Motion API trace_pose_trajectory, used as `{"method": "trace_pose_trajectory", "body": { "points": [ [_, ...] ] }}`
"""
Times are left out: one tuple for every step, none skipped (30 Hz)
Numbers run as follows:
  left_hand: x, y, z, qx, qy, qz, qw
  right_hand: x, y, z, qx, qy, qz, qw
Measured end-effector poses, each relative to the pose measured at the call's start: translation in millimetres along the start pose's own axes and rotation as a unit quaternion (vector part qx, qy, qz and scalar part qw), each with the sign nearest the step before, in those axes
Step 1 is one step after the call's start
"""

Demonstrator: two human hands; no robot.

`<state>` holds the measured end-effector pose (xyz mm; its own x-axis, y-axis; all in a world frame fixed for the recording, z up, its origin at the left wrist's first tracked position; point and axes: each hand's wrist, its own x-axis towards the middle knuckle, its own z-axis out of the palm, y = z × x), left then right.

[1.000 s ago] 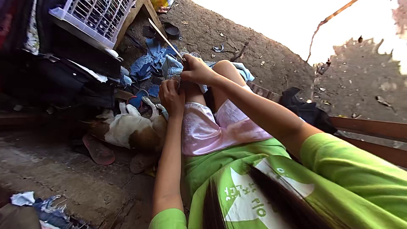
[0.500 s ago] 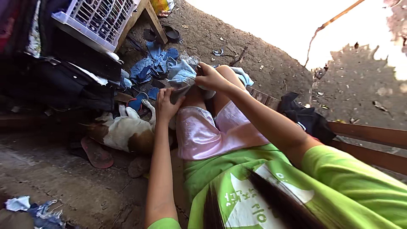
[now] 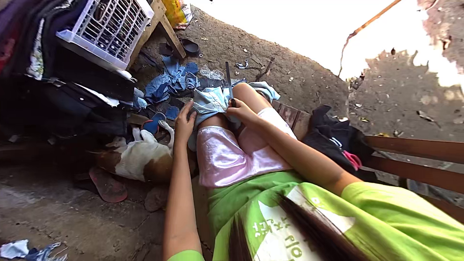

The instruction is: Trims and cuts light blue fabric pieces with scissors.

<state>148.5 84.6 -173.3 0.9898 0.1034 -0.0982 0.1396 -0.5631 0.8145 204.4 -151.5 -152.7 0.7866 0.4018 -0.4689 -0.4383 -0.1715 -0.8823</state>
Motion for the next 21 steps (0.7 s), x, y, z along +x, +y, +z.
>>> {"method": "trace_pose_trajectory", "body": {
  "points": [
    [4,-1,4,0.011,0.014,0.021,1.000,2,1,0,-0.002,-0.002,0.002,1.000],
    [7,-3,8,0.024,0.040,0.038,0.998,4,3,0,-0.003,-0.002,0.004,1.000],
    [10,-4,9,0.041,0.072,0.057,0.995,7,6,0,-0.007,0.000,0.004,1.000],
    [10,-4,9,0.056,0.097,0.070,0.991,8,8,0,-0.013,0.008,0.001,1.000],
    [7,-2,7,0.069,0.114,0.076,0.988,5,8,2,-0.024,0.019,-0.008,0.999],
    [3,3,2,0.079,0.134,0.081,0.984,3,7,3,-0.041,0.038,-0.035,0.998],
    [-1,9,-3,0.084,0.155,0.088,0.980,3,6,5,-0.067,0.062,-0.082,0.992],
    [-8,15,-8,0.091,0.174,0.099,0.975,4,7,8,-0.096,0.089,-0.141,0.981],
    [-16,22,-12,0.100,0.187,0.111,0.971,7,6,11,-0.126,0.109,-0.193,0.967],
    [-25,27,-16,0.111,0.192,0.117,0.968,10,4,14,-0.152,0.122,-0.230,0.954],
    [-33,29,-19,0.116,0.199,0.120,0.966,13,-1,17,-0.173,0.124,-0.242,0.947],
    [-38,30,-22,0.117,0.212,0.122,0.963,15,-6,21,-0.193,0.122,-0.240,0.944],
    [-40,30,-24,0.118,0.223,0.116,0.961,17,-11,25,-0.209,0.121,-0.235,0.942],
    [-40,29,-26,0.119,0.231,0.108,0.960,20,-15,28,-0.222,0.126,-0.235,0.938],
    [-38,28,-28,0.125,0.239,0.104,0.958,22,-18,30,-0.236,0.132,-0.244,0.931],
    [-33,26,-31,0.137,0.241,0.105,0.955,24,-21,31,-0.249,0.144,-0.259,0.922],
    [-27,27,-35,0.159,0.238,0.111,0.952,25,-23,31,-0.260,0.154,-0.271,0.914],
    [-19,29,-39,0.181,0.235,0.125,0.947,26,-27,29,-0.265,0.161,-0.272,0.911],
    [-11,31,-42,0.197,0.238,0.140,0.941,27,-31,27,-0.265,0.163,-0.261,0.914],
    [-4,33,-43,0.210,0.246,0.153,0.934,26,-34,24,-0.262,0.161,-0.242,0.920],
    [1,36,-43,0.222,0.258,0.163,0.926,25,-36,23,-0.260,0.161,-0.227,0.925]
  ]
}}
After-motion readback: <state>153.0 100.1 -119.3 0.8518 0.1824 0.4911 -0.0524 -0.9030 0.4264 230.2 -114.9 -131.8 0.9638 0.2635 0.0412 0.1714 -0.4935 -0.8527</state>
